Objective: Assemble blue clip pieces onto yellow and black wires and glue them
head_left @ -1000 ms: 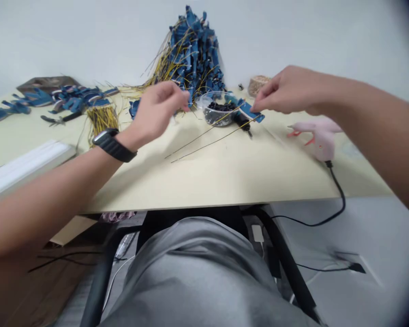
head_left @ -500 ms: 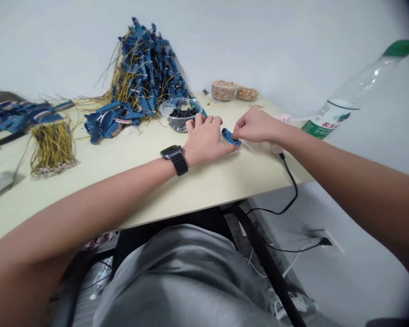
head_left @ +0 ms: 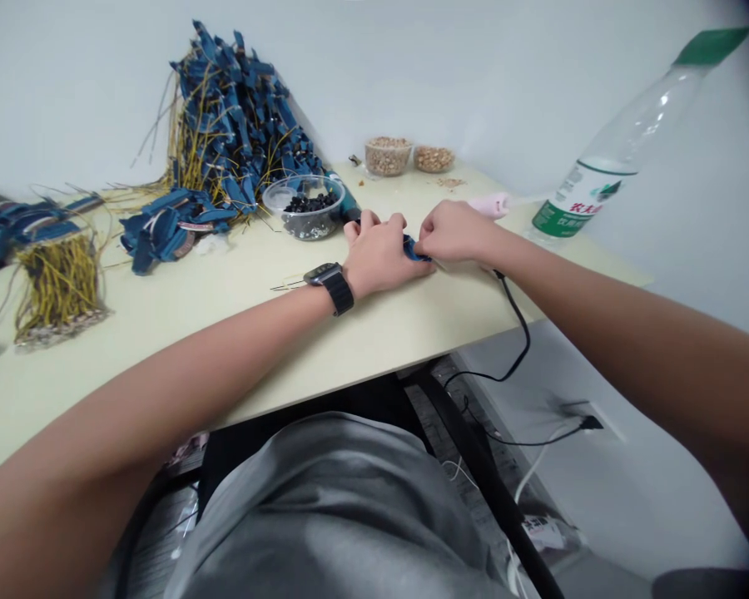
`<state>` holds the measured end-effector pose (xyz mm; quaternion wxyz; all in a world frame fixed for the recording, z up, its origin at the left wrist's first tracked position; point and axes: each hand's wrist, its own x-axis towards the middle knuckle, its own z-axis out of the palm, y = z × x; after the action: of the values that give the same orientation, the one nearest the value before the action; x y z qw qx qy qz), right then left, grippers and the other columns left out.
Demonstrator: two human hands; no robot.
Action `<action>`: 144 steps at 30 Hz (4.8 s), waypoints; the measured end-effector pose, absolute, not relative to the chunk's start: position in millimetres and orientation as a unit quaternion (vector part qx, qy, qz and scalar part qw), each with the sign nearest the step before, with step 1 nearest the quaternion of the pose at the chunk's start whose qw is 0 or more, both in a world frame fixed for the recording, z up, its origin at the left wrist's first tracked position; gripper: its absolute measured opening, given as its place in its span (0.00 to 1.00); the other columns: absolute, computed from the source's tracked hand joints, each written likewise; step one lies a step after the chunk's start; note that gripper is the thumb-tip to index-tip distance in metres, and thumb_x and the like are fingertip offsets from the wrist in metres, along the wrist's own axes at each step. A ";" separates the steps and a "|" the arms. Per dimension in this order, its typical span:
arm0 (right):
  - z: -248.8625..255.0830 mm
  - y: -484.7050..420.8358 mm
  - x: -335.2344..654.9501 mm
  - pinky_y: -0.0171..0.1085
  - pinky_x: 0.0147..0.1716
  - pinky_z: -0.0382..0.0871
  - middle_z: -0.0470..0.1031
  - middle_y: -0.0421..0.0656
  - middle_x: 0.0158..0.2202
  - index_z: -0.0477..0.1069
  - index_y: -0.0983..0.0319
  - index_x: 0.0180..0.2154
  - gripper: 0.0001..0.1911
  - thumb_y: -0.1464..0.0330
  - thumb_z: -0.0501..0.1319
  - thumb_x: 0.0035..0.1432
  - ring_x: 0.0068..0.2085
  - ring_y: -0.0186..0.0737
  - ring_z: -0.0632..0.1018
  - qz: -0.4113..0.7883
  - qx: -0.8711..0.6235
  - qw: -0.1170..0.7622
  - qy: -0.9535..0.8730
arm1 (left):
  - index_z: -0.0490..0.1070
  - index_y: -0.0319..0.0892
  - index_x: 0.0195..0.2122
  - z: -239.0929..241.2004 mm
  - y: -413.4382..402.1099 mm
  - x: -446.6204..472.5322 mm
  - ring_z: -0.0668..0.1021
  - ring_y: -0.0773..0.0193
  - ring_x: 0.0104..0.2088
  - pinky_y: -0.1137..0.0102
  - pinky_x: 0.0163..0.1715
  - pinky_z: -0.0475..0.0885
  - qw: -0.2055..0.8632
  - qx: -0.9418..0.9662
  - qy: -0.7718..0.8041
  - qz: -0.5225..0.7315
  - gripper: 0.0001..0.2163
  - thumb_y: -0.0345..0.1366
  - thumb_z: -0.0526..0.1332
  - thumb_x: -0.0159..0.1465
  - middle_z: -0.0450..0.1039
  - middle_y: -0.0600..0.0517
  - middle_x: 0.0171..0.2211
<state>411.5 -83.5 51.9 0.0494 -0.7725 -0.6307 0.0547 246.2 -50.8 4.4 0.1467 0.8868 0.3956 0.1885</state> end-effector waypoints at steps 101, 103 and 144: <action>29.9 -80.8 439.8 0.59 0.53 0.85 0.87 0.50 0.34 0.94 0.57 0.38 0.10 0.76 0.74 0.64 0.42 0.62 0.87 0.120 -0.755 0.214 -0.608 | 0.88 0.46 0.61 -7.0 -29.3 257.6 0.71 0.16 0.76 0.31 0.73 0.67 0.176 0.876 0.396 0.210 0.29 0.55 0.84 0.64 0.88 0.37 0.57; 28.1 -79.1 441.1 0.58 0.51 0.85 0.87 0.50 0.34 0.93 0.56 0.37 0.09 0.75 0.74 0.63 0.41 0.61 0.86 0.114 -0.755 0.214 -0.610 | 0.88 0.45 0.61 -6.8 -29.4 257.9 0.71 0.16 0.76 0.31 0.72 0.68 0.176 0.876 0.397 0.209 0.30 0.55 0.84 0.63 0.88 0.37 0.57; 47.7 -108.3 440.8 0.62 0.73 0.75 0.91 0.54 0.45 0.88 0.53 0.40 0.09 0.74 0.73 0.69 0.67 0.74 0.85 0.055 -0.727 0.245 -0.639 | 0.85 0.48 0.62 -6.1 -35.6 262.4 0.69 0.19 0.78 0.31 0.76 0.65 0.186 0.877 0.393 0.206 0.31 0.60 0.84 0.65 0.89 0.36 0.63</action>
<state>440.8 -108.3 47.7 0.2446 -0.7271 -0.6391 0.0552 262.4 -35.6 -6.1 0.1857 0.8770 0.3927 0.2056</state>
